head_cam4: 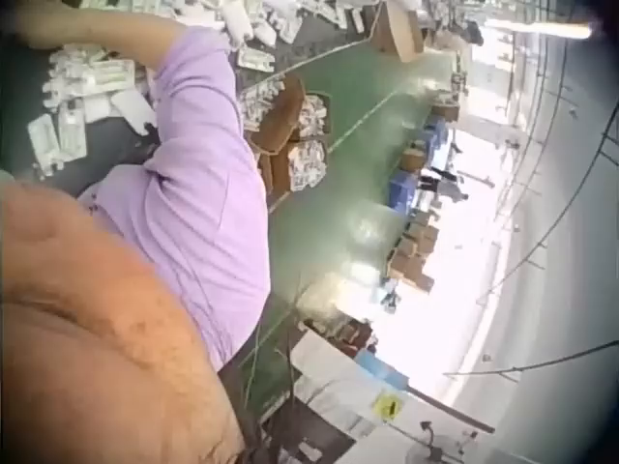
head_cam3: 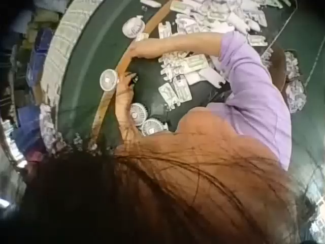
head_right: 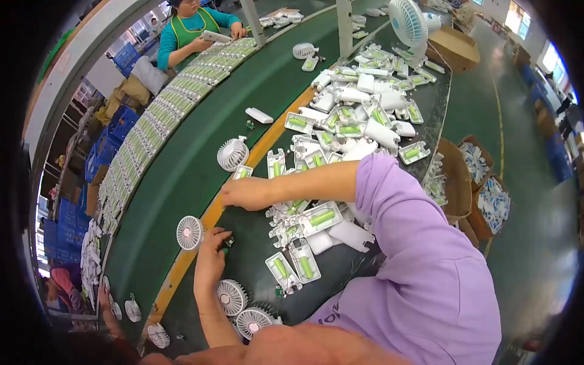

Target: The person assembles small portable fans by hand, inserting electric motors and plastic fan blades into a fan housing.

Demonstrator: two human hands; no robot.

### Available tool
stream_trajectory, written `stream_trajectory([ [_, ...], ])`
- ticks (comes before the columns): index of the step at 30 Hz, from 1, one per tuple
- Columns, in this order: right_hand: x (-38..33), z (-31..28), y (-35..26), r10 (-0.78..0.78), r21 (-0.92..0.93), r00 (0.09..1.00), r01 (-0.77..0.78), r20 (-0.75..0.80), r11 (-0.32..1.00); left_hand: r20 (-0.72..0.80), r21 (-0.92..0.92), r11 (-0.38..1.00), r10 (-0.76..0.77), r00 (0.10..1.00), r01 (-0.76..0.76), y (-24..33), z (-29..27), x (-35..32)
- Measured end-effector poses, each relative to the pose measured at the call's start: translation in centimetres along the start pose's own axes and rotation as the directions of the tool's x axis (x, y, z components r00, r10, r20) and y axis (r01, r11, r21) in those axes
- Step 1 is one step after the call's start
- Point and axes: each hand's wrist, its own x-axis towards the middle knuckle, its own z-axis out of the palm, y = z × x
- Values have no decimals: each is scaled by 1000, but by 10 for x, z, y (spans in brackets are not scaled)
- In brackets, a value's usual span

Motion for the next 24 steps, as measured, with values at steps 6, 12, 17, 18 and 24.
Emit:
stream_trajectory([
  [6,-9,-1,12,-35,-231,999,33,-4,972,-78,3,998,-55,995,55,9,4,5],
  [12,-6,-4,12,45,-129,999,-48,-25,991,-84,34,998,-59,995,62,14,7,6],
  [17,-8,-6,12,133,-40,990,-135,-39,990,-144,-12,986,-165,976,165,19,10,6],
  [18,-8,-7,14,109,-79,994,-109,-7,991,-144,-13,986,-166,975,166,18,12,6],
  [24,-9,-10,11,13,-87,1000,-15,-15,996,-247,73,992,-85,965,107,17,16,11],
])
